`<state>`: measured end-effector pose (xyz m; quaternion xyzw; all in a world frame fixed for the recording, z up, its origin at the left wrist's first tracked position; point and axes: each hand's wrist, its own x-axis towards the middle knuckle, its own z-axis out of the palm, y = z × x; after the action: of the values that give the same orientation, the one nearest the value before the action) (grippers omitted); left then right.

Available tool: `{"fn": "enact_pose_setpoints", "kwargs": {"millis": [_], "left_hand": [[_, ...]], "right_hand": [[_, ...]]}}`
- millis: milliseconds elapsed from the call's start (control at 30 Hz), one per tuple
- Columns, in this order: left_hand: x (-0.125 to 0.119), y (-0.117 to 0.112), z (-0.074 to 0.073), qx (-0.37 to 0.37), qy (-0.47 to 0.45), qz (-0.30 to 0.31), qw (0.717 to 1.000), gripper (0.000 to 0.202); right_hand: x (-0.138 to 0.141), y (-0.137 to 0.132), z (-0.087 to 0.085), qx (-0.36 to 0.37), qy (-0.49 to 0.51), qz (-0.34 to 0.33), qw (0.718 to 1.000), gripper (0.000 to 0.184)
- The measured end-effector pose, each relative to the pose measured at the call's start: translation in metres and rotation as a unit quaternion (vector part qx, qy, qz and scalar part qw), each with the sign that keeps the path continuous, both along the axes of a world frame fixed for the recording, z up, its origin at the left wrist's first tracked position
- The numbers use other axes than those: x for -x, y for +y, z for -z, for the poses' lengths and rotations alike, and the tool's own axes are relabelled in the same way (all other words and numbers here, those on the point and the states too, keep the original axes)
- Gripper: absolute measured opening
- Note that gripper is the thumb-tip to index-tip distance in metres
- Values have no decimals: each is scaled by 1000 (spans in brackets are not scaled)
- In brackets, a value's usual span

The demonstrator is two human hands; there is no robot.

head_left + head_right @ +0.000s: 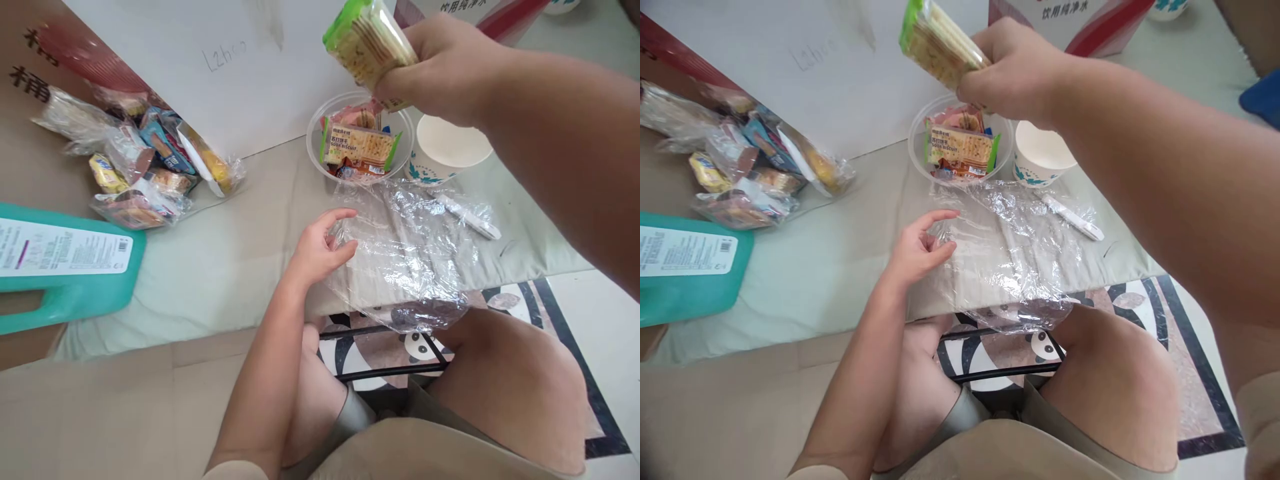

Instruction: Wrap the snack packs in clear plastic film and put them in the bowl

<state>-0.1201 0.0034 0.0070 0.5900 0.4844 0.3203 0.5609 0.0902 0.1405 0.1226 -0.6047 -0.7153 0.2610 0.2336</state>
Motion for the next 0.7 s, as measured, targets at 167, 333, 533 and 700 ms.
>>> {"fn": "enact_pose_setpoints", "kwargs": {"millis": [167, 333, 533, 700], "left_hand": [[0, -1, -5, 16, 5, -2, 1000, 53], [0, -1, -6, 17, 4, 0, 1000, 54], [-1, -1, -7, 16, 6, 0, 1000, 55], [-1, -1, -7, 17, 5, 5, 1000, 55]], "right_hand": [[6, 18, 5, -79, -225, -70, 969, 48], [10, 33, 7, -70, -284, -112, 950, 45], [14, 33, 7, -100, -310, -68, 943, 46], [14, 25, 4, -46, -251, -98, 962, 40]]}}
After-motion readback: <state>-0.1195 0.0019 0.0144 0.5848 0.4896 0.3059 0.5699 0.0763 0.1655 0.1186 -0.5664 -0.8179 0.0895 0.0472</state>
